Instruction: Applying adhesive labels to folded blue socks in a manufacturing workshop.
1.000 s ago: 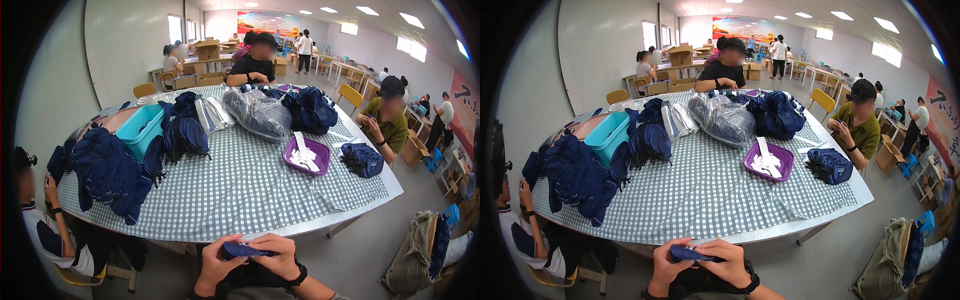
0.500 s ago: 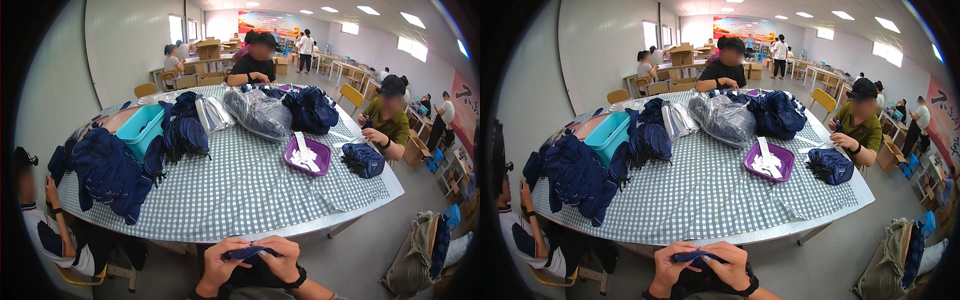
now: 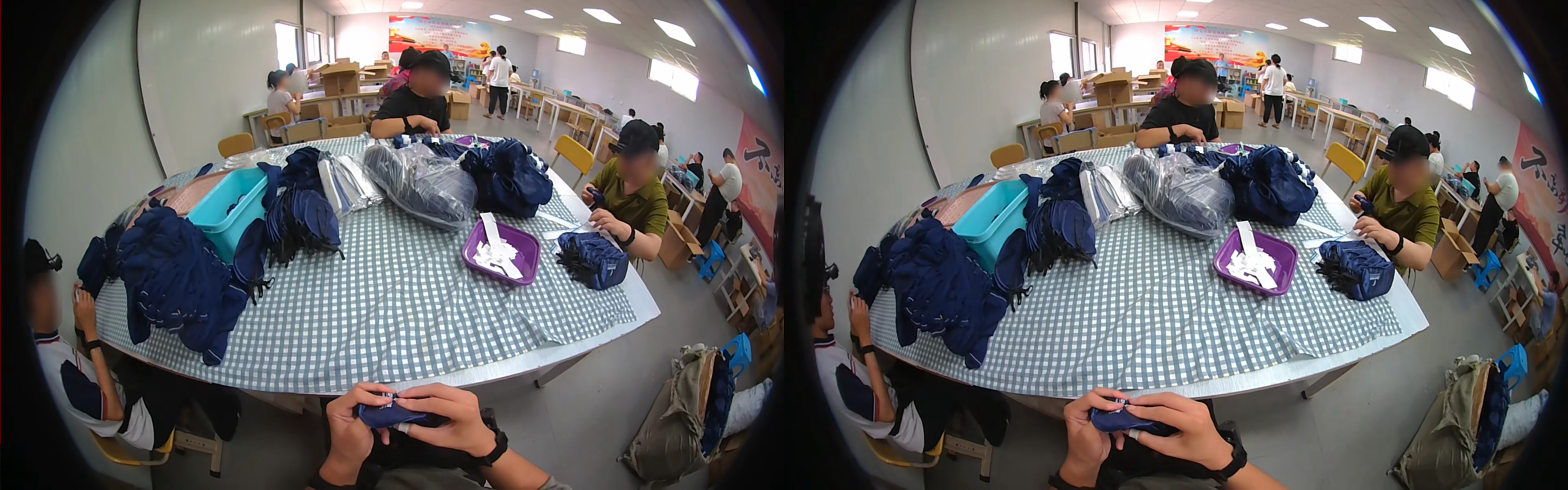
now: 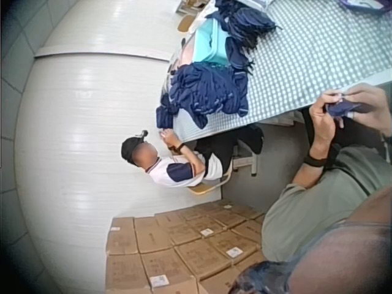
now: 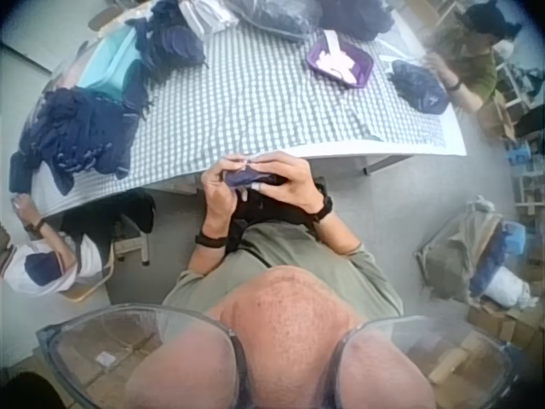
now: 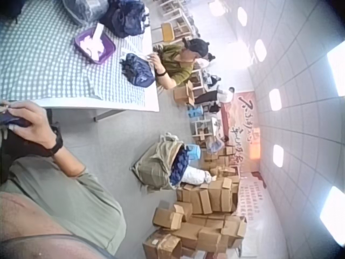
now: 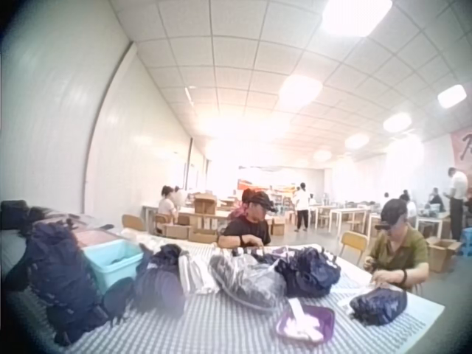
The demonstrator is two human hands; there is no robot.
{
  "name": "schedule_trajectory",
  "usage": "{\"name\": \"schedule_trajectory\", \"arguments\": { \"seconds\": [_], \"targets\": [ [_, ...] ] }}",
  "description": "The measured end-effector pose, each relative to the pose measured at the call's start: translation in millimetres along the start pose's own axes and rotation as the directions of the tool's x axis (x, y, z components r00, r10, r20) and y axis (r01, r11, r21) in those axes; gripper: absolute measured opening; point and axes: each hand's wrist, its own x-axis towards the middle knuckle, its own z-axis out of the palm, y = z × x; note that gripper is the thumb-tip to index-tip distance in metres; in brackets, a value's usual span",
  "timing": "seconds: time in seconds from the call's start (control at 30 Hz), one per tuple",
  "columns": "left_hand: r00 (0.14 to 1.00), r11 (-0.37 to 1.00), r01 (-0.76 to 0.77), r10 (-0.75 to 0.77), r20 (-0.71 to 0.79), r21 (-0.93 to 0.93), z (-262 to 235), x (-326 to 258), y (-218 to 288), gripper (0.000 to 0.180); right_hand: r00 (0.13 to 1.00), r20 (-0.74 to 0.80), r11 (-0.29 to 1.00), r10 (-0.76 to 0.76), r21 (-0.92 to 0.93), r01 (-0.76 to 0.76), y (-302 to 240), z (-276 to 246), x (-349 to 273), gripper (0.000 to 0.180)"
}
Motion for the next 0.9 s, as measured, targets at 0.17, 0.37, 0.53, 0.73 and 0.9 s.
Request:
{"name": "schedule_trajectory", "arguments": {
  "seconds": [0.17, 0.37, 0.53, 0.73, 0.9],
  "targets": [
    [0.998, 0.999, 0.047, -0.048, -0.039, -0.023, 2.0, 1.9, -1.8, 0.02, 0.997, -0.066, 0.999, -0.028, -0.022, 0.026, 17.0, 10.9, -9.9, 0.035],
    [0.993, 0.994, 0.103, -0.105, -0.048, -0.046, 0.5, 1.2, -2.5, 0.018, 0.99, -0.138, 0.998, -0.024, -0.068, 0.014, 14.8, 18.9, -12.6, 0.034],
    [0.989, 0.989, 0.127, -0.132, -0.069, -0.081, 2.2, 2.8, 1.8, 0.018, 0.992, -0.113, 0.993, -0.053, -0.11, 0.04, 17.6, 18.3, -15.0, 0.038],
    [0.969, 0.972, 0.173, -0.197, -0.148, -0.162, -6.6, 5.9, 4.7, 0.02, 0.995, 0.098, 0.998, -0.033, -0.057, 0.039, 5.4, 8.4, 5.0, 0.044],
    [0.956, 0.957, 0.231, -0.257, -0.142, -0.178, -8.6, 9.7, 7.9, 0.022, 0.984, 0.12, 0.974, -0.135, -0.167, 0.154, 16.8, 10.4, 2.8, 0.048]
  ]
}}
